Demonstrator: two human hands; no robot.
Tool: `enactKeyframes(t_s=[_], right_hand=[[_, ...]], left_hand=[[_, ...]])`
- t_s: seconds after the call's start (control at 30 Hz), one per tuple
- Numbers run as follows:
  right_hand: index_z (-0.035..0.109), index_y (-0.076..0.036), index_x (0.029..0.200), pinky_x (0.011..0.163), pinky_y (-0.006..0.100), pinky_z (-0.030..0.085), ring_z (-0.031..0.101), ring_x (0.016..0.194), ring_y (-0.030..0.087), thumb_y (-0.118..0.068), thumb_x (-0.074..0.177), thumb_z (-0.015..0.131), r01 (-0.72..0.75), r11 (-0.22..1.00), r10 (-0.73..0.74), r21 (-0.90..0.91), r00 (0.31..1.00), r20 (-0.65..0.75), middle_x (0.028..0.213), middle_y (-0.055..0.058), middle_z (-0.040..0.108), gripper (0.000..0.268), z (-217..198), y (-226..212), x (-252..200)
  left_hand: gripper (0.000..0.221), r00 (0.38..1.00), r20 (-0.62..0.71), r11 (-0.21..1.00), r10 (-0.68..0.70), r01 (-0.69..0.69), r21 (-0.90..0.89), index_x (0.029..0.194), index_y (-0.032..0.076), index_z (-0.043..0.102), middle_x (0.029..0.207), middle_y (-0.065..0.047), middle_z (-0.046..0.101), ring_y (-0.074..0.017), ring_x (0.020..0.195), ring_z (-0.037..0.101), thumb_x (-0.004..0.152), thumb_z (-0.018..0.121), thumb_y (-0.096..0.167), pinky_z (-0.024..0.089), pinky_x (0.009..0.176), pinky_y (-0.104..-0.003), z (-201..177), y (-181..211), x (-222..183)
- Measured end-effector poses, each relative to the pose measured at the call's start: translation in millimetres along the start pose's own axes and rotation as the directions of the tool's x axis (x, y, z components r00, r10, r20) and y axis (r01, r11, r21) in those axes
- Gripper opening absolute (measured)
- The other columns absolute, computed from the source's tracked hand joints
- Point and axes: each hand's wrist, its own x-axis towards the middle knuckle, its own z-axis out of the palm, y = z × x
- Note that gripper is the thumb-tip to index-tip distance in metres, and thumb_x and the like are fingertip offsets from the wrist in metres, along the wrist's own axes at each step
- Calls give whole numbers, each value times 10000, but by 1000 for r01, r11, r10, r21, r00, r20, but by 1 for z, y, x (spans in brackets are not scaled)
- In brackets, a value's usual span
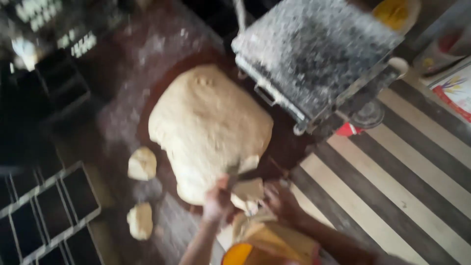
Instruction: The person cuts portions from a large mass of dough on a bakery table using a bench scraper, then rolls each piece by hand into a cylinder and places it into a metal loaf pan. The person repeats this cycle, filling pans arranged on the table.
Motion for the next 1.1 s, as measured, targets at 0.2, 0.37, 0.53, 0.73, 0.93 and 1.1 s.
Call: enactKeyframes(t_s=[0.2,0.37,0.53,0.73,0.93,1.1], right_hand=[[544,61,1302,840,570,486,584,1015,489,-408,581,885,423,905,-424,-30,906,3,1204,321,599,925,3,-46,68],[504,-48,1402,822,529,517,650,1006,363,-269,800,763,267,956,-227,-119,935,273,1154,170,658,692,48,-27,62],[547,-111,1375,797,525,531,660,990,388,-262,823,761,145,989,-136,1,927,349,1155,141,683,611,35,-1,56],[577,-83,1381,917,464,562,689,1084,377,-295,803,784,-77,997,54,32,891,451,1209,184,692,649,27,49,59],[526,-43,1414,988,364,557,722,1156,274,-269,743,850,-73,941,-55,330,930,363,1282,156,697,779,-107,67,74],[476,-22,1396,1113,484,452,559,1318,417,-230,761,882,473,877,-467,-85,798,-382,1432,220,553,782,-281,16,118]], left_hand=[[548,860,-254,852,-444,492,177,1384,67,548,782,-170,720,-327,648,736,856,662,157,574,536,-406,-67,52,-27],[493,777,-59,688,-627,587,426,1392,230,599,726,-147,743,-358,573,724,902,643,256,545,519,-488,-35,57,-66],[636,722,107,678,-684,574,460,1421,164,467,773,-226,747,-439,690,725,830,668,282,538,594,-597,22,21,-75],[407,616,254,635,-745,541,551,1177,120,480,809,-235,740,-445,764,723,928,620,411,571,694,-573,73,24,-11],[426,628,218,601,-747,498,625,1289,136,433,815,-232,730,-463,742,714,910,573,273,548,685,-608,87,39,0],[213,666,6,519,-746,575,633,1167,251,544,741,-130,759,-354,658,750,973,553,339,577,591,-541,111,20,-48]])
